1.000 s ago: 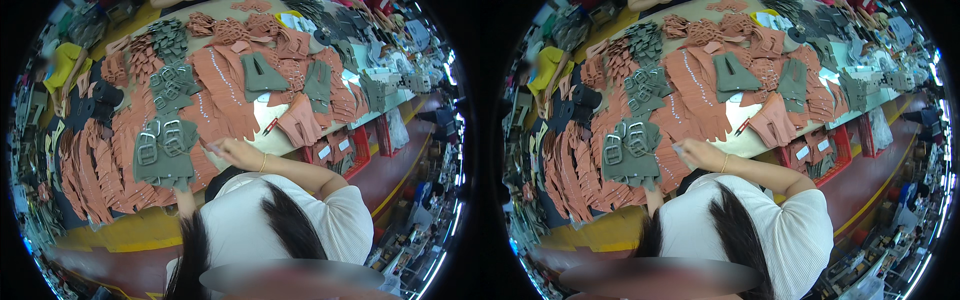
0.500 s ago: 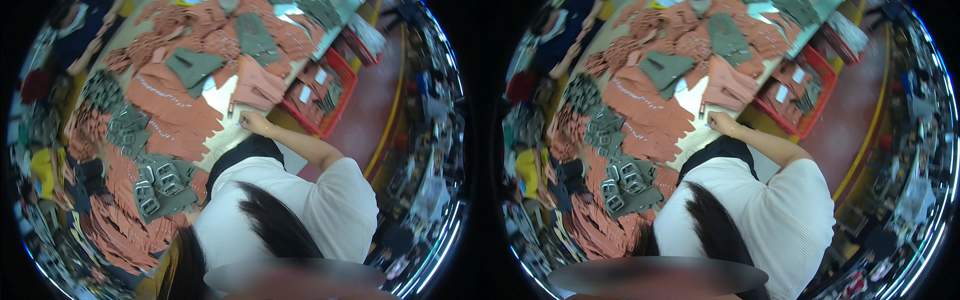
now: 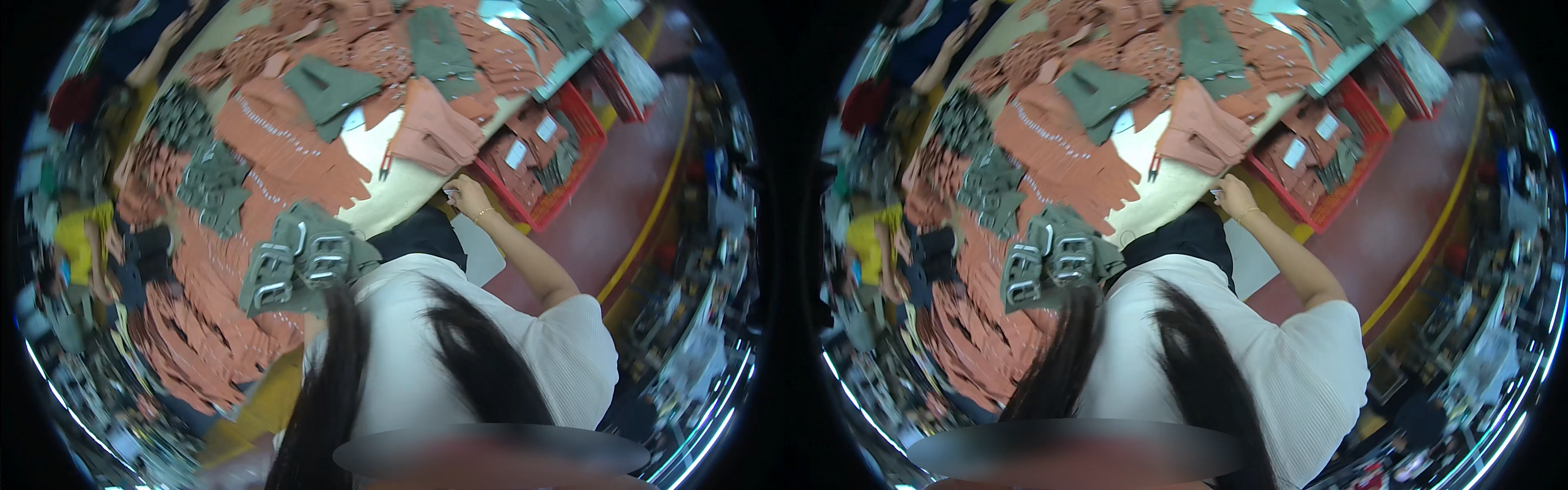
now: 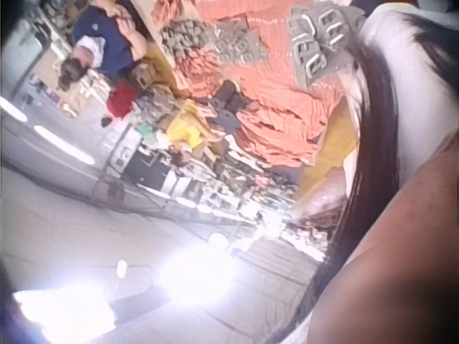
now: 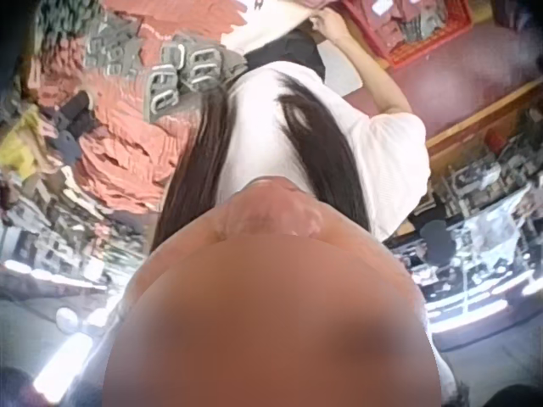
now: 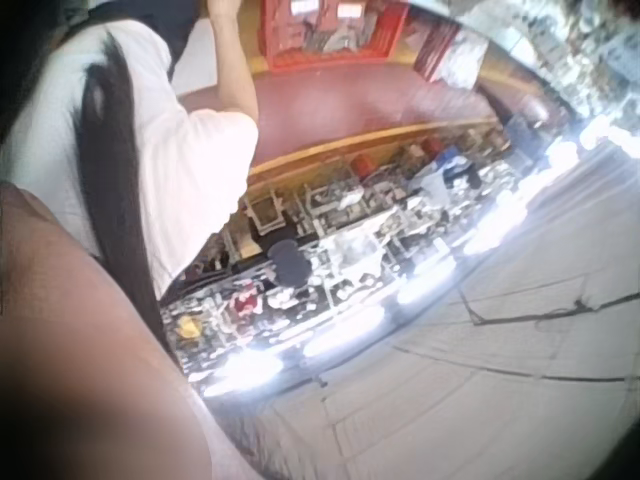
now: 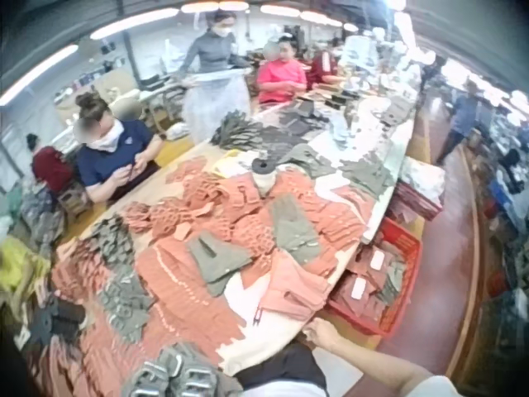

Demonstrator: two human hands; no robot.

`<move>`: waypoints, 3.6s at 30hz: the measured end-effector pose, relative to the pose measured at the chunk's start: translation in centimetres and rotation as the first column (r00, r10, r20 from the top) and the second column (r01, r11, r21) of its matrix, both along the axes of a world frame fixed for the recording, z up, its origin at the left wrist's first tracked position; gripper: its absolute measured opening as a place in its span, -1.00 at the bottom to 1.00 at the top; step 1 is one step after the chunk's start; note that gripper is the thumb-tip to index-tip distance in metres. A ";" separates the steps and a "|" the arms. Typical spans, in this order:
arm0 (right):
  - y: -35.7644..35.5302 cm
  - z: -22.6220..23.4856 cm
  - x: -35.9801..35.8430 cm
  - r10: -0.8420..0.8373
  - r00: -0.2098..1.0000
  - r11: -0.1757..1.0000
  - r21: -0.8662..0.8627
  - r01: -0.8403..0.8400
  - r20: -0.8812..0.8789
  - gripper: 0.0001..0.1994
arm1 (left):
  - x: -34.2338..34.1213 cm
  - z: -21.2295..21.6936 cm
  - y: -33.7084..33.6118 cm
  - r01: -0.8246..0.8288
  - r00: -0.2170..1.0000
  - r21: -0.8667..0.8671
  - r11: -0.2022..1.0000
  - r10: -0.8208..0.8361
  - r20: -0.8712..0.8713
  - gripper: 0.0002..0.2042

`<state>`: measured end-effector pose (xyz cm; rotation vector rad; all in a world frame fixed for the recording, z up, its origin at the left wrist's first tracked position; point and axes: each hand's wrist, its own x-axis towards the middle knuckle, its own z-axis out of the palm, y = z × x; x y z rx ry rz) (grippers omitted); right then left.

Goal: The person sorts and stacks green and pink fabric pieces on a table. They repeatedly pick up pieces, align them, and place them into neat piles. The person occasionally adjusts the position of the stacks to keep them organized.

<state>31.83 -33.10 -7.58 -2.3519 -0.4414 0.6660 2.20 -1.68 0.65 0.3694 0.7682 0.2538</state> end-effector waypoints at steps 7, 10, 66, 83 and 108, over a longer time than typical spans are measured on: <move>8.0 1.7 -0.1 0.286 0.950 0.950 0.170 -0.264 -0.127 -0.87 | 0.8 1.4 -2.2 -0.150 0.953 -0.076 0.986 0.165 0.254 -0.57; 13.6 3.0 -2.4 0.381 0.898 0.907 0.277 -0.318 -0.219 -0.87 | -0.5 2.2 -3.6 -0.275 0.869 -0.111 0.955 0.296 0.395 -0.59; 19.4 3.1 -5.3 0.245 0.177 0.953 0.270 0.136 -0.953 -0.30 | -0.1 -5.8 -1.4 0.100 0.972 0.016 0.995 -0.094 -0.215 -0.26; 20.5 -0.3 -4.8 0.272 0.580 0.959 0.171 -0.224 -0.768 -0.09 | -0.6 -7.9 -2.3 0.219 0.910 0.151 0.964 -0.146 -0.388 -0.41; 23.9 1.6 -4.3 0.749 0.662 0.661 0.117 -0.741 -0.034 -0.45 | 9.0 -4.5 4.5 0.711 0.701 0.678 0.188 -0.110 -0.705 -0.40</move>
